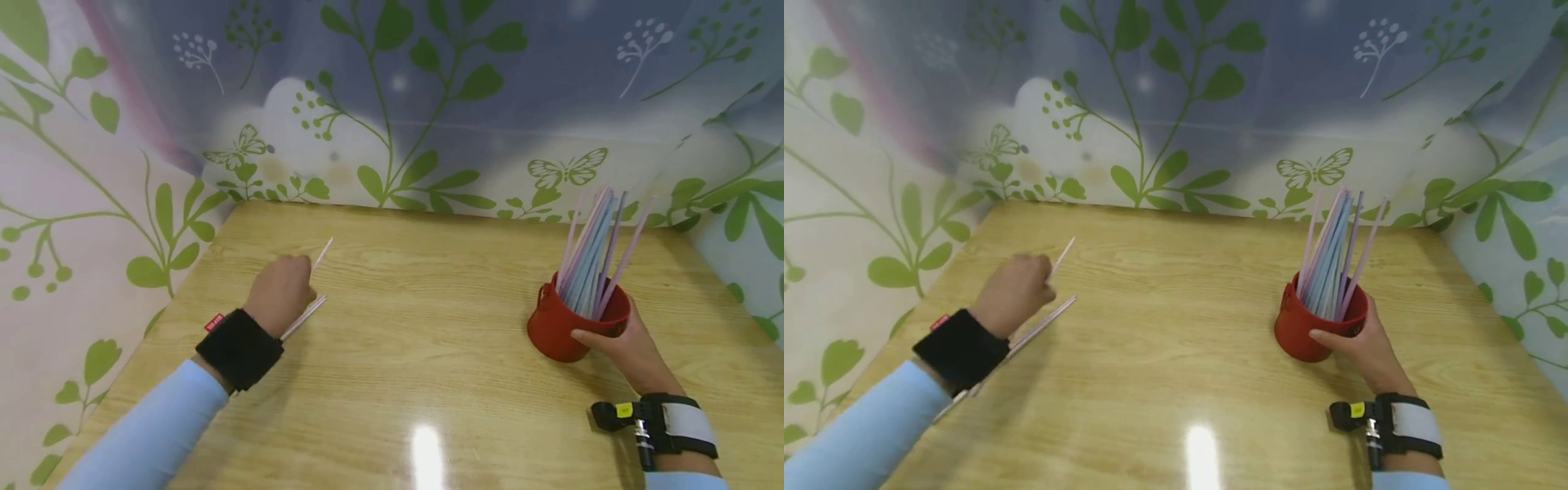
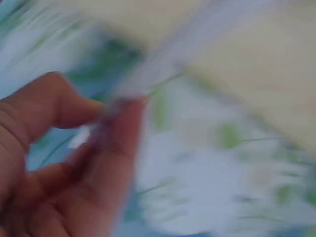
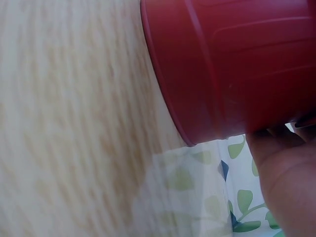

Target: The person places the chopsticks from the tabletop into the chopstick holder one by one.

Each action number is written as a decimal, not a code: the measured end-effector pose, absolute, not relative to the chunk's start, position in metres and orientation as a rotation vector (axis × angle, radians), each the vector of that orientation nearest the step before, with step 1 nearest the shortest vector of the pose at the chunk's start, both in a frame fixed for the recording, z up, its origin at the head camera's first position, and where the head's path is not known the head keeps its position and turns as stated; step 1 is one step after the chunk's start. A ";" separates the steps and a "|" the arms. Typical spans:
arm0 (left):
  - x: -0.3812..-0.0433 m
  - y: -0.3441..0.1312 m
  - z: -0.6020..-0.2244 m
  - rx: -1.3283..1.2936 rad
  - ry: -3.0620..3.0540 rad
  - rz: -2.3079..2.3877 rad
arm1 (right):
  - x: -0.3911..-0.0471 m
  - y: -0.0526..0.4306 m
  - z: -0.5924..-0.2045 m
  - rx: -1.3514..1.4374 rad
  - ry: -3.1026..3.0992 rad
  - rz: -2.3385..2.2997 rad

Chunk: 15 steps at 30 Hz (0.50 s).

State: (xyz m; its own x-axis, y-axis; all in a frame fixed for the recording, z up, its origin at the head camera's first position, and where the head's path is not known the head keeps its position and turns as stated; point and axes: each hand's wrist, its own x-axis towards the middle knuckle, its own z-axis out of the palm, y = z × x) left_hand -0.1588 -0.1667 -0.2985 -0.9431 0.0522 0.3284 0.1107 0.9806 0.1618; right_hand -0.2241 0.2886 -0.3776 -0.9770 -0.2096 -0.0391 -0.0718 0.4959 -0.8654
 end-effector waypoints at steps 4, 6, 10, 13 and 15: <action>-0.184 -0.121 -0.221 -0.527 -2.364 -0.748 | -0.225 0.286 -0.378 -0.233 2.604 -1.483; -0.195 -0.088 -0.195 -0.708 -2.122 -0.967 | -0.225 0.283 -0.379 -0.232 2.595 -1.490; -0.215 -0.015 -0.189 -0.879 -1.944 -1.272 | -0.226 0.274 -0.381 -0.260 2.572 -1.515; -0.228 0.031 -0.217 -0.910 -2.116 -1.240 | -0.226 0.267 -0.383 -0.276 2.566 -1.522; -0.235 0.052 -0.240 -0.917 -2.279 -1.149 | -0.226 0.263 -0.384 -0.304 2.555 -1.530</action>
State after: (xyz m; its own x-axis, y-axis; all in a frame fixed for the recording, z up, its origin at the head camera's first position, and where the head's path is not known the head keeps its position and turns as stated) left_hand -0.2352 0.0522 -0.2403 -0.6913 0.3658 0.6232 0.7186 0.4391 0.5393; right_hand -0.2262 0.2627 -0.3839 -0.9686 -0.2476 -0.0227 -0.0970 0.4602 -0.8825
